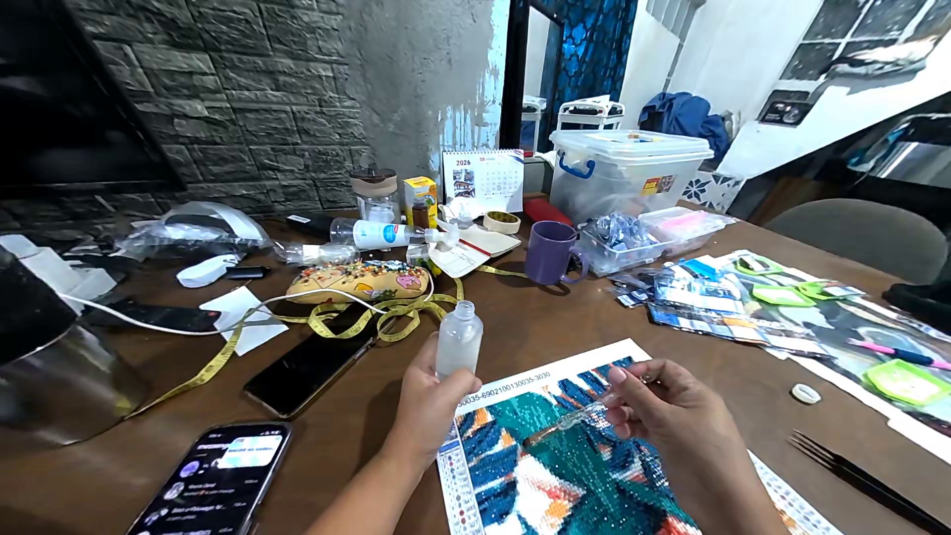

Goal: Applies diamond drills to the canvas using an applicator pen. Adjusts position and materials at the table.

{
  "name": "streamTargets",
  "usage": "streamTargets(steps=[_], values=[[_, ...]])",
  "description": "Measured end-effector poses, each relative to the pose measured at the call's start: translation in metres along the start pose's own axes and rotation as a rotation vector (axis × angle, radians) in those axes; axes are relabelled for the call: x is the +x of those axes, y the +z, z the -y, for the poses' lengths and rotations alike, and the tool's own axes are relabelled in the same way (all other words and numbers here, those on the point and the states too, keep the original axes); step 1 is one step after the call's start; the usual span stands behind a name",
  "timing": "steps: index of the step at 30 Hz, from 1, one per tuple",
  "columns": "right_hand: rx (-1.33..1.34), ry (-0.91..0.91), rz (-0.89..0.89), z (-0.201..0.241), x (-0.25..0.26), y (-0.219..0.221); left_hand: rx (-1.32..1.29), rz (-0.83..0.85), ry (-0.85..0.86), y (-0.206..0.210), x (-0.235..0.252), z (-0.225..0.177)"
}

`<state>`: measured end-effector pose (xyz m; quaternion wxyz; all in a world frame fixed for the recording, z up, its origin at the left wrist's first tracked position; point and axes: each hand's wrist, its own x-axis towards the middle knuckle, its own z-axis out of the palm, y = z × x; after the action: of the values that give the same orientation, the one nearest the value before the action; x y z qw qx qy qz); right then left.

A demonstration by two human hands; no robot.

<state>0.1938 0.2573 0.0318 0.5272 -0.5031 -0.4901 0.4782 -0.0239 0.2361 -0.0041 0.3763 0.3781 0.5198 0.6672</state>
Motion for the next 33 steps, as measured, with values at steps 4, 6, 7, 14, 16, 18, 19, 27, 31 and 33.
streamTargets(steps=[4,6,7,14,16,18,19,27,31,33], values=[[0.040,0.020,0.086,-0.002,-0.007,0.009,-0.002,0.005,0.002,0.000,0.001,0.000],[0.035,0.019,0.115,-0.003,-0.010,0.013,0.001,0.003,0.005,0.000,0.001,0.000],[0.031,0.018,0.123,-0.004,-0.011,0.014,0.000,0.004,0.005,-0.001,0.001,0.000],[-0.029,0.012,0.089,-0.006,-0.009,0.012,0.012,0.004,-0.005,0.000,0.001,0.000],[-0.044,0.009,0.069,-0.005,-0.007,0.010,0.022,0.000,-0.005,0.000,0.001,0.000],[-0.060,0.006,0.052,-0.004,-0.006,0.007,0.023,-0.001,-0.006,0.000,0.000,0.000],[-0.071,0.007,0.043,-0.004,-0.005,0.006,0.028,-0.004,-0.008,0.000,0.001,-0.001],[-0.086,0.027,-0.025,0.000,0.001,-0.001,0.025,-0.015,-0.015,0.000,0.000,0.000],[-0.105,0.020,-0.042,0.000,0.004,-0.005,0.020,-0.019,-0.015,0.000,0.000,-0.001],[-0.114,0.003,-0.059,0.000,0.006,-0.008,0.020,-0.019,-0.016,0.001,0.000,-0.001]])
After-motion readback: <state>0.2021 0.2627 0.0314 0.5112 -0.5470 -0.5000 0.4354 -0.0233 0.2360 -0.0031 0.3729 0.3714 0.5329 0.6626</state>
